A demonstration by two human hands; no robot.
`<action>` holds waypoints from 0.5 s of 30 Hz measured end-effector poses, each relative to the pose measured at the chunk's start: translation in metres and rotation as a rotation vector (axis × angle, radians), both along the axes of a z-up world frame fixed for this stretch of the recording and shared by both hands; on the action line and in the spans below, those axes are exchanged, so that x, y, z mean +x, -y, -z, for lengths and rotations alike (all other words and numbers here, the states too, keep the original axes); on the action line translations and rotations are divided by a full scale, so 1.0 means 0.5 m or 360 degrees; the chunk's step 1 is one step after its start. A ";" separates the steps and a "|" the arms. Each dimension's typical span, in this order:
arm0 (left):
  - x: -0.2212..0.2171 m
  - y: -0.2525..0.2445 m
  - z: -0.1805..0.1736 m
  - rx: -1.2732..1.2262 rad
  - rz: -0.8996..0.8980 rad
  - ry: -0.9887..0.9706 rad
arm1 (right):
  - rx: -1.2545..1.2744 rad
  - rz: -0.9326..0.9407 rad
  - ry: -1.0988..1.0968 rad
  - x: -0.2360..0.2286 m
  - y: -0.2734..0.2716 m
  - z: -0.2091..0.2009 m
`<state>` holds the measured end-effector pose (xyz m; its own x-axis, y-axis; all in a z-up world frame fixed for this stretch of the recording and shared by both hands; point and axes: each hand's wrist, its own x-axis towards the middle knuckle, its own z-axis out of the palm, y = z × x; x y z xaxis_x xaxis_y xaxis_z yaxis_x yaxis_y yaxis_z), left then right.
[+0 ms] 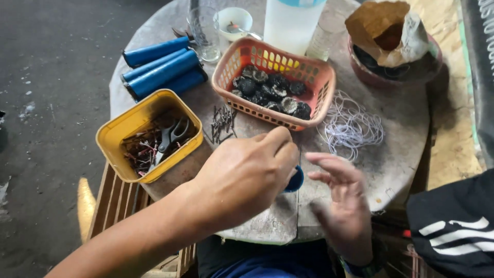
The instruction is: Assembling candle wicks by threading them through metal bases and inserting them into blue plastic tubes.
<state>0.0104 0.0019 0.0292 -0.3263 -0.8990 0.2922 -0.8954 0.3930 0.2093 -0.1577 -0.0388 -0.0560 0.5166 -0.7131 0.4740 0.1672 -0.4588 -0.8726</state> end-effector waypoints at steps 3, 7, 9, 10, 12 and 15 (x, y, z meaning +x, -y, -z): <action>-0.011 -0.002 -0.004 0.0173 0.0028 0.0015 | -0.0614 0.0148 -0.0309 0.005 -0.012 0.002; -0.010 -0.016 -0.005 0.0124 0.0027 -0.0025 | -0.0551 0.0348 -0.0636 0.000 -0.006 0.018; -0.011 -0.026 0.011 -0.0007 0.0033 -0.0022 | -0.0573 0.0167 -0.0401 0.006 -0.008 0.014; -0.008 -0.024 0.014 0.0006 0.0035 -0.0028 | -0.0559 0.0167 -0.0407 0.007 -0.008 0.013; -0.001 -0.019 0.019 0.0065 -0.0001 -0.0162 | -0.0559 0.0048 -0.0326 0.012 -0.006 0.008; -0.002 -0.021 0.032 -0.0082 -0.0010 -0.0212 | -0.0474 0.0013 -0.0345 0.004 -0.006 0.005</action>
<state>0.0092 0.0123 0.0134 -0.2760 -0.8836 0.3783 -0.8634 0.4008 0.3063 -0.1560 -0.0359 -0.0583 0.6226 -0.5652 0.5413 -0.0120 -0.6985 -0.7155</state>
